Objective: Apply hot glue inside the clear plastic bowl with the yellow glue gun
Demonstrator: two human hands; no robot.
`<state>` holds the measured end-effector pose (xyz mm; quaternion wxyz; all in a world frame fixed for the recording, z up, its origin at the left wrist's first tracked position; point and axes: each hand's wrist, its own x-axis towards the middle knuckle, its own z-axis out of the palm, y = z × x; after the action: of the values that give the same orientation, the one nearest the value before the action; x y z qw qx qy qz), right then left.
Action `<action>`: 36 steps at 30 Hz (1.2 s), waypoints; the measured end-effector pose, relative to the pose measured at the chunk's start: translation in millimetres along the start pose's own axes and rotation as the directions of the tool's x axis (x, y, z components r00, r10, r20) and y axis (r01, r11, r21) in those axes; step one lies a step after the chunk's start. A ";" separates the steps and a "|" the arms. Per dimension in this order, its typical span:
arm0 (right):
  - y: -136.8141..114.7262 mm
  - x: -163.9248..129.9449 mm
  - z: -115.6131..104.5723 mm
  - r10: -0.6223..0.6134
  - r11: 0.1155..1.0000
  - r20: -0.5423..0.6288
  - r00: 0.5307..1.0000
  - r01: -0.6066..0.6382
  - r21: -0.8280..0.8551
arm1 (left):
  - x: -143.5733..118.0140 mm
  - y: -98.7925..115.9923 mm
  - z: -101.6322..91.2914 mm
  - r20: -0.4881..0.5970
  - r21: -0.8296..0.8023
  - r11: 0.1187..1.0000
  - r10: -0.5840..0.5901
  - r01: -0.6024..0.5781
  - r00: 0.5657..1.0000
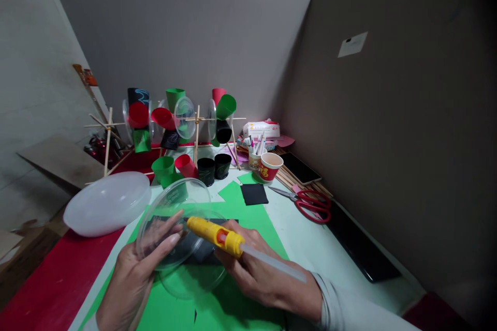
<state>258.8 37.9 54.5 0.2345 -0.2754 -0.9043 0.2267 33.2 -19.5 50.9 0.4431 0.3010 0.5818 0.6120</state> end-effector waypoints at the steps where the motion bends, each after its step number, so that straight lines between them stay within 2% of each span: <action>1: 0.1 0.3 0.1 -0.003 1.000 0.000 1.000 0.003 -0.001 | 0.0 -0.4 0.0 -0.002 -0.001 1.000 0.000 0.000 1.000; 12: -4.1 -1.5 -1.2 0.034 0.999 0.036 0.999 -0.035 0.018 | 0.0 -2.3 0.2 0.005 -0.002 1.000 0.006 -0.006 1.000; 27: -3.6 -1.5 -0.4 0.051 0.998 0.026 0.998 -0.052 0.020 | -1.3 2.4 1.0 0.006 0.002 1.000 -0.002 0.002 1.000; 36: -1.7 0.9 -2.1 0.009 1.000 0.032 0.999 -0.010 0.027 | -1.6 3.6 1.4 0.002 0.006 1.000 -0.003 0.003 1.000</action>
<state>258.6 37.8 57.4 0.2225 -0.2728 -0.9036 0.2443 34.4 -20.0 54.9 0.4439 0.3019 0.5836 0.6093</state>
